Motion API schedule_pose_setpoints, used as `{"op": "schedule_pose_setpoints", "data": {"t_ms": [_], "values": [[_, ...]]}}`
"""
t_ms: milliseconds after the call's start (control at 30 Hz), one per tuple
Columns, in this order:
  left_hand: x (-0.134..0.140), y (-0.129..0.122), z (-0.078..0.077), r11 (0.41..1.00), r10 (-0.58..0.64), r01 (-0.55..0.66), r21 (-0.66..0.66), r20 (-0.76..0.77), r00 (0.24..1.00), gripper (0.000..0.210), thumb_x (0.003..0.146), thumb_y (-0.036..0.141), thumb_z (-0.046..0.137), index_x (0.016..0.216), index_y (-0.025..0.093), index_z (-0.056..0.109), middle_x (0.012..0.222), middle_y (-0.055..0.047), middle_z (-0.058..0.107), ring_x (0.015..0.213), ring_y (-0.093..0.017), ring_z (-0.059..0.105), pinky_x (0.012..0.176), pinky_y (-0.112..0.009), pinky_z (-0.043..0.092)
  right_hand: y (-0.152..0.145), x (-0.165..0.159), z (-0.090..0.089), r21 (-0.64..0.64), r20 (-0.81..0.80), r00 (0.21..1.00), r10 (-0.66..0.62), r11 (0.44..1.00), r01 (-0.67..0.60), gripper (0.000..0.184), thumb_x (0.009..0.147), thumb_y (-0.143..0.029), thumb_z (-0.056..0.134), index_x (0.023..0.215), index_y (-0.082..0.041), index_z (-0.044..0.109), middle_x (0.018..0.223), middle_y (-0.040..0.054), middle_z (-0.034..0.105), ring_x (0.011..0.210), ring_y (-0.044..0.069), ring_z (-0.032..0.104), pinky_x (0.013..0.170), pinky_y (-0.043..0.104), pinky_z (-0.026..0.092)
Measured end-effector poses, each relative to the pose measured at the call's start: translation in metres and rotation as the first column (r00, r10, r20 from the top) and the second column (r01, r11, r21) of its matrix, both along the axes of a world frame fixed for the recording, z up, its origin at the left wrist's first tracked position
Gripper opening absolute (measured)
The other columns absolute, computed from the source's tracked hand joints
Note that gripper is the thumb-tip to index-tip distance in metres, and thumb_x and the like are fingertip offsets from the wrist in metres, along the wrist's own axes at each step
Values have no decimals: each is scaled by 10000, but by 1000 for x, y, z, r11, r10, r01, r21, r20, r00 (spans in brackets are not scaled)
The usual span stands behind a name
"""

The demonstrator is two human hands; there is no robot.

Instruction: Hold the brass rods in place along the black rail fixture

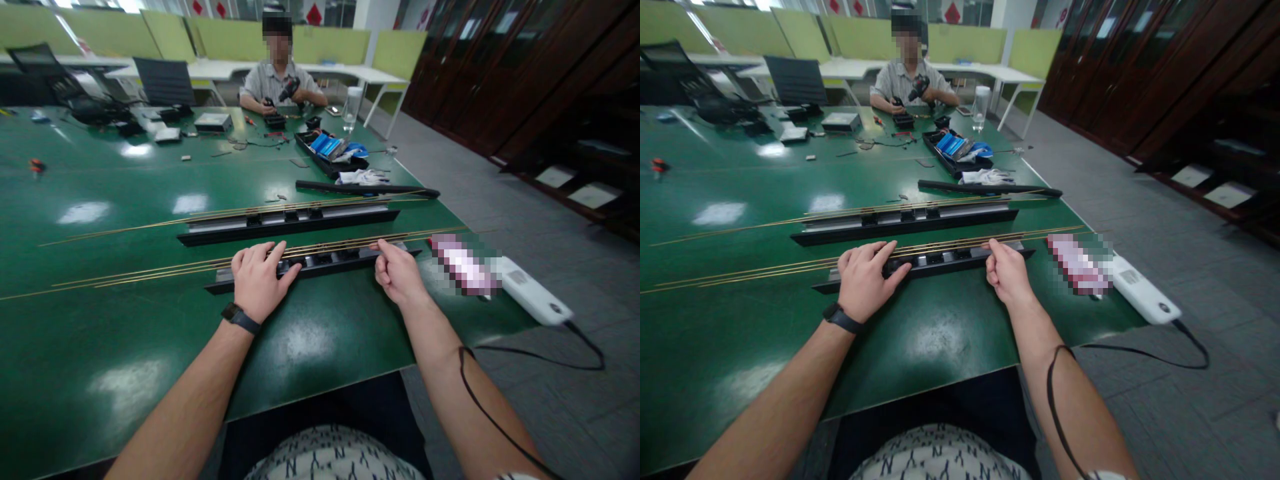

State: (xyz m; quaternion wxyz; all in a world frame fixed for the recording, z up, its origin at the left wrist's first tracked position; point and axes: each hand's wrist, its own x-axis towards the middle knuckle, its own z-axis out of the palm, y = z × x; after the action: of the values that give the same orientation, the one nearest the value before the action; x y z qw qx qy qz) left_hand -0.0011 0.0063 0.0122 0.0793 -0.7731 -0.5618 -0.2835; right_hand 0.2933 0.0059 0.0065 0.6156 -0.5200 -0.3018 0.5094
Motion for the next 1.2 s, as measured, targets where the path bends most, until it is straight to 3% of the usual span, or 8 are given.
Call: {"op": "schedule_pose_setpoints", "data": {"t_ms": [1200], "values": [[0,-1,0,1000,4,-4,7,-10,1000,492,963,547,638,1343,236,675,1295,-126,701,1194,-322,627,1072,-514,368,-2,0,2,-12,-18,1000,-4,1000,4,346,819,-477,811,915,-163,701,443,-71,498,277,52,303,276,173,192]]}}
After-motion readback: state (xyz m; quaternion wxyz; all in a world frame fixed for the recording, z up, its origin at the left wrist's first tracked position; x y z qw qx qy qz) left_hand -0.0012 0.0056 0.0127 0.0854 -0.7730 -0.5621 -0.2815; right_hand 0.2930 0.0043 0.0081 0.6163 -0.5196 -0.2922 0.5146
